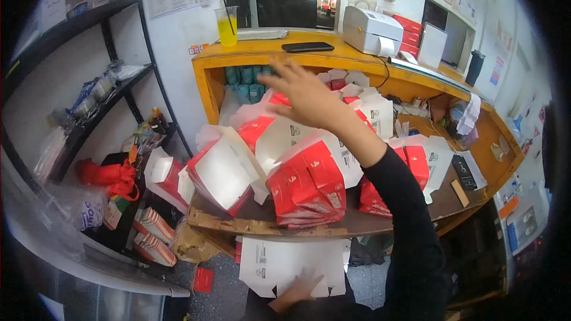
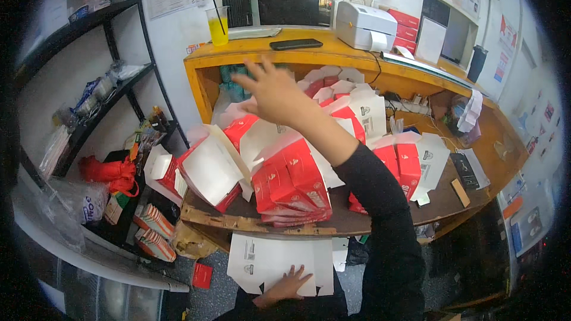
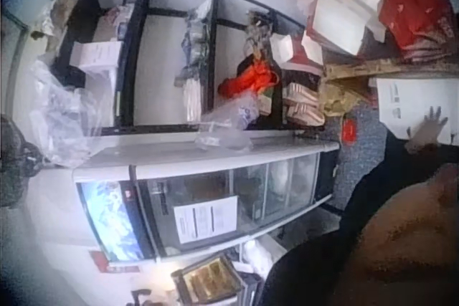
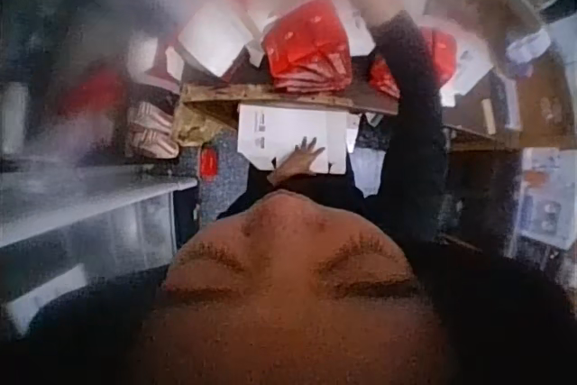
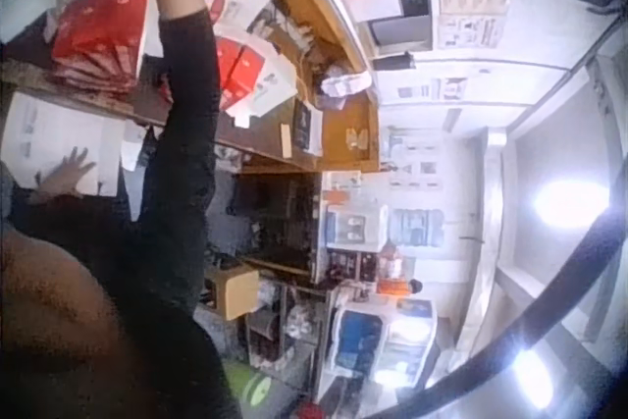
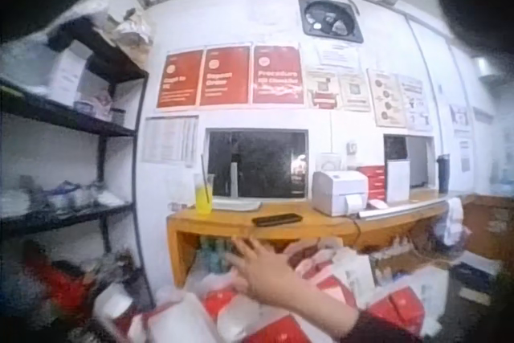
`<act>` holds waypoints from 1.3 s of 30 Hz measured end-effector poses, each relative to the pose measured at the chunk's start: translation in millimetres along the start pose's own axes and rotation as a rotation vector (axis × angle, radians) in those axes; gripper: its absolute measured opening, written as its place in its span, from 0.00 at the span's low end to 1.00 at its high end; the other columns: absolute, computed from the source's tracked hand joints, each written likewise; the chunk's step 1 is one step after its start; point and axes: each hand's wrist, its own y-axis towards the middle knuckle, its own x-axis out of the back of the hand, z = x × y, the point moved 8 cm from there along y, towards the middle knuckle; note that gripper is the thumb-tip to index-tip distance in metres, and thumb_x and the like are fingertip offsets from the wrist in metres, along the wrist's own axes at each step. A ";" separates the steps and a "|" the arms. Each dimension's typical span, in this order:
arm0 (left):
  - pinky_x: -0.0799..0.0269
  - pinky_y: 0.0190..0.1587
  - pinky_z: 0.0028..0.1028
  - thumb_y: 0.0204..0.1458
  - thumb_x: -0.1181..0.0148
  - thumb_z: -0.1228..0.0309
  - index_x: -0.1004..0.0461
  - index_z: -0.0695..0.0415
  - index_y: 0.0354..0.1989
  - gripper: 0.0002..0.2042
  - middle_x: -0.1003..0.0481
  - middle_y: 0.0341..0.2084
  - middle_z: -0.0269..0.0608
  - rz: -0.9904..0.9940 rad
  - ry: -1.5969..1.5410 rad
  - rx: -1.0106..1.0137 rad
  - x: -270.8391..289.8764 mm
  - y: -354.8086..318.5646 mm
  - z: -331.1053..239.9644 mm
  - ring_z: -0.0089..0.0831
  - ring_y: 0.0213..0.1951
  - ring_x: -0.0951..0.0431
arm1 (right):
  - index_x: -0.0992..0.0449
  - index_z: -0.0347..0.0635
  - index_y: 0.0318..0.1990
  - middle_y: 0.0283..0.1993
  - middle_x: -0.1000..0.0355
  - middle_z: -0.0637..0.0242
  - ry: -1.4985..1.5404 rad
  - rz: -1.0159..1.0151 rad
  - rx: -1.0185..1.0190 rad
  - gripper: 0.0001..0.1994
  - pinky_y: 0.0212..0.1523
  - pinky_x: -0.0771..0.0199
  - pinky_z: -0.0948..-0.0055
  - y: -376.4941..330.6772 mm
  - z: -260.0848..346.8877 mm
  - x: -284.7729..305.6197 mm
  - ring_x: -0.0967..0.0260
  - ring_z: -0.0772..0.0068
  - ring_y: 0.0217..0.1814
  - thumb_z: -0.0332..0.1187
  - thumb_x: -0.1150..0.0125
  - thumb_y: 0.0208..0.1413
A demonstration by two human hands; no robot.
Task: The person assembles red and white branded cardboard boxes by folding the flat pieces into shape and tucking the flaps to secure the structure. The person works at a cluttered counter, handling the boxes one by one and stacking the finished units on the table.
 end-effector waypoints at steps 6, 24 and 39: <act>0.46 0.53 0.45 0.43 0.47 0.51 0.48 0.59 0.56 0.35 0.47 0.53 0.61 -0.107 -0.162 0.001 -23.2 -27.8 34.7 0.66 0.51 0.46 | 0.44 0.46 0.55 0.59 0.52 0.49 0.436 0.027 0.079 0.29 0.56 0.47 0.64 -25.4 52.8 60.2 0.52 0.53 0.61 0.35 0.42 0.43; 0.34 0.23 0.25 0.40 0.38 0.67 0.27 0.61 0.23 0.09 0.27 0.17 0.42 -0.481 -1.217 0.202 54.8 -73.7 -5.5 0.27 0.19 0.27 | 0.37 0.39 0.34 0.22 0.33 0.66 1.017 1.004 -1.348 0.20 0.16 0.35 0.77 -469.0 94.5 -98.9 0.34 0.77 0.22 0.50 0.54 0.52; 0.33 0.38 0.33 0.51 0.54 0.68 0.36 0.60 0.39 0.10 0.28 0.35 0.43 -0.541 -0.856 0.283 127.3 -158.3 -42.3 0.41 0.36 0.28 | 0.64 0.55 0.58 0.53 0.52 0.61 1.119 -0.384 -1.697 0.30 0.46 0.38 0.67 -455.1 117.3 -104.8 0.47 0.65 0.53 0.47 0.55 0.54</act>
